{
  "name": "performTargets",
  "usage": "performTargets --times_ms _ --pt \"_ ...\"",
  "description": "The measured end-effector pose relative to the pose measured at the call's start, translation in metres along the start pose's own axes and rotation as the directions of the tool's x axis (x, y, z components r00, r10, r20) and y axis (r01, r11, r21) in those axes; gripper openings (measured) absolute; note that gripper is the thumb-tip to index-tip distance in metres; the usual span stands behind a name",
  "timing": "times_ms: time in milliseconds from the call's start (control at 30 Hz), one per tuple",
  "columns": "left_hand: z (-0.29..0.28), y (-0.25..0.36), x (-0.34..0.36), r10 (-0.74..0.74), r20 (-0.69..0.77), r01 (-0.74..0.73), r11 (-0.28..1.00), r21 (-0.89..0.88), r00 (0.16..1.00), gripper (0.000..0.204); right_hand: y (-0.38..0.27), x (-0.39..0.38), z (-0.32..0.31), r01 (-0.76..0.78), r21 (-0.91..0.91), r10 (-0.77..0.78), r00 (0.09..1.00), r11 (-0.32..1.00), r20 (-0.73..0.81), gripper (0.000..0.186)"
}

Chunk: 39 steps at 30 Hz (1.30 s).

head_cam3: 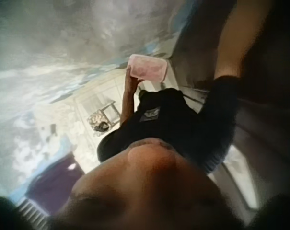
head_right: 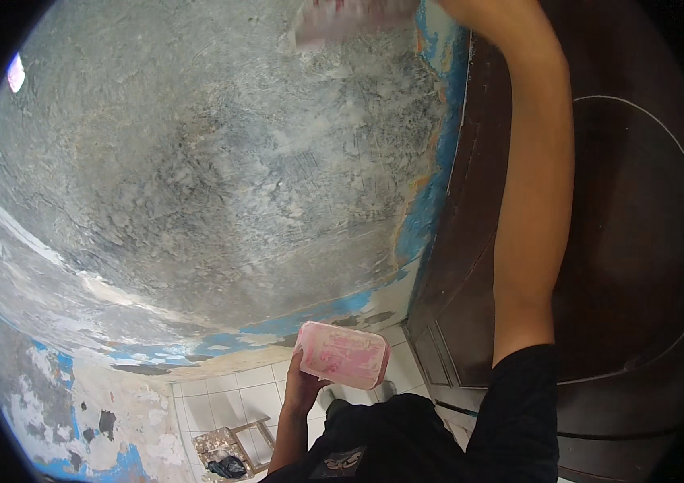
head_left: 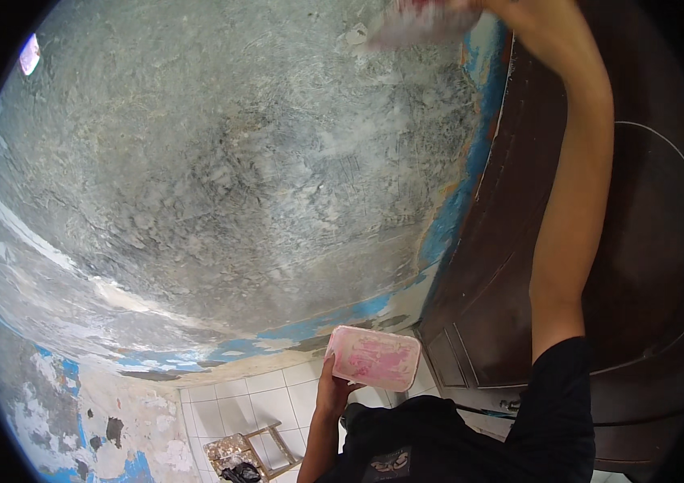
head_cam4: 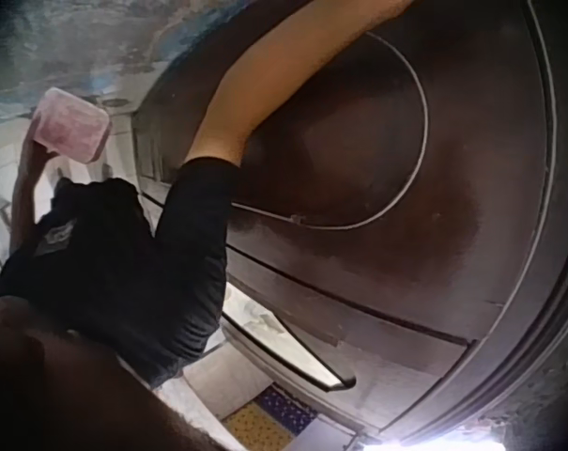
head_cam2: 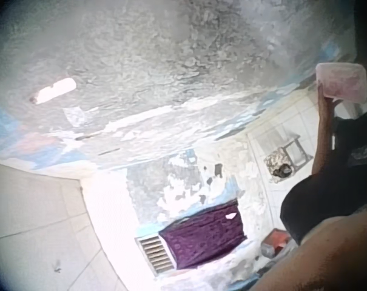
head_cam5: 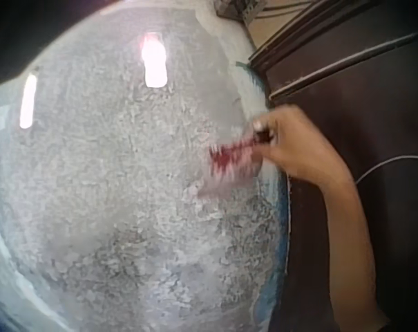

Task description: The person applies wall filler to a wall using a scraper tool.

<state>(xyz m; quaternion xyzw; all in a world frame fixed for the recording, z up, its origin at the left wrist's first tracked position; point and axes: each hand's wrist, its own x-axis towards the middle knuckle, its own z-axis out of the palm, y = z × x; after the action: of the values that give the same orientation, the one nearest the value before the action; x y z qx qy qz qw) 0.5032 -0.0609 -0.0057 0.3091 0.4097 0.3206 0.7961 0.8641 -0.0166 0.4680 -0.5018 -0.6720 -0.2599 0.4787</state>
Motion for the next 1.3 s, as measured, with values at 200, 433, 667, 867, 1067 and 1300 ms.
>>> performTargets --times_ms 200,433,667,867,1067,1300 --pt "-0.009 -0.002 -0.006 0.009 -0.033 -0.009 1.000 0.009 0.999 0.064 0.046 -0.108 0.069 -0.127 0.108 0.073 0.911 0.986 0.406 0.013" --pt "-0.005 0.000 -0.005 0.002 -0.024 -0.002 1.000 0.001 1.000 0.063 0.056 -0.157 0.121 -0.125 0.006 0.115 0.928 0.992 0.354 0.015" --pt "-0.010 -0.003 -0.007 0.015 -0.030 -0.017 0.999 -0.040 0.999 0.063 0.048 -0.062 0.092 0.052 -0.110 -0.033 0.985 0.993 0.168 0.017" --pt "-0.012 -0.008 -0.007 0.029 -0.043 -0.031 0.998 -0.051 0.999 0.064 0.021 0.011 0.061 0.021 -0.179 -0.004 0.995 0.984 0.096 0.018" --pt "-0.016 -0.009 -0.007 0.045 -0.016 -0.046 0.998 -0.032 0.999 0.068 0.010 0.007 0.056 -0.107 0.074 0.087 0.968 0.991 0.234 0.015" --pt "-0.021 -0.004 -0.004 0.038 -0.032 -0.038 0.999 -0.019 0.999 0.069 0.003 0.010 0.099 0.005 -0.100 -0.002 1.000 0.995 0.026 0.014"
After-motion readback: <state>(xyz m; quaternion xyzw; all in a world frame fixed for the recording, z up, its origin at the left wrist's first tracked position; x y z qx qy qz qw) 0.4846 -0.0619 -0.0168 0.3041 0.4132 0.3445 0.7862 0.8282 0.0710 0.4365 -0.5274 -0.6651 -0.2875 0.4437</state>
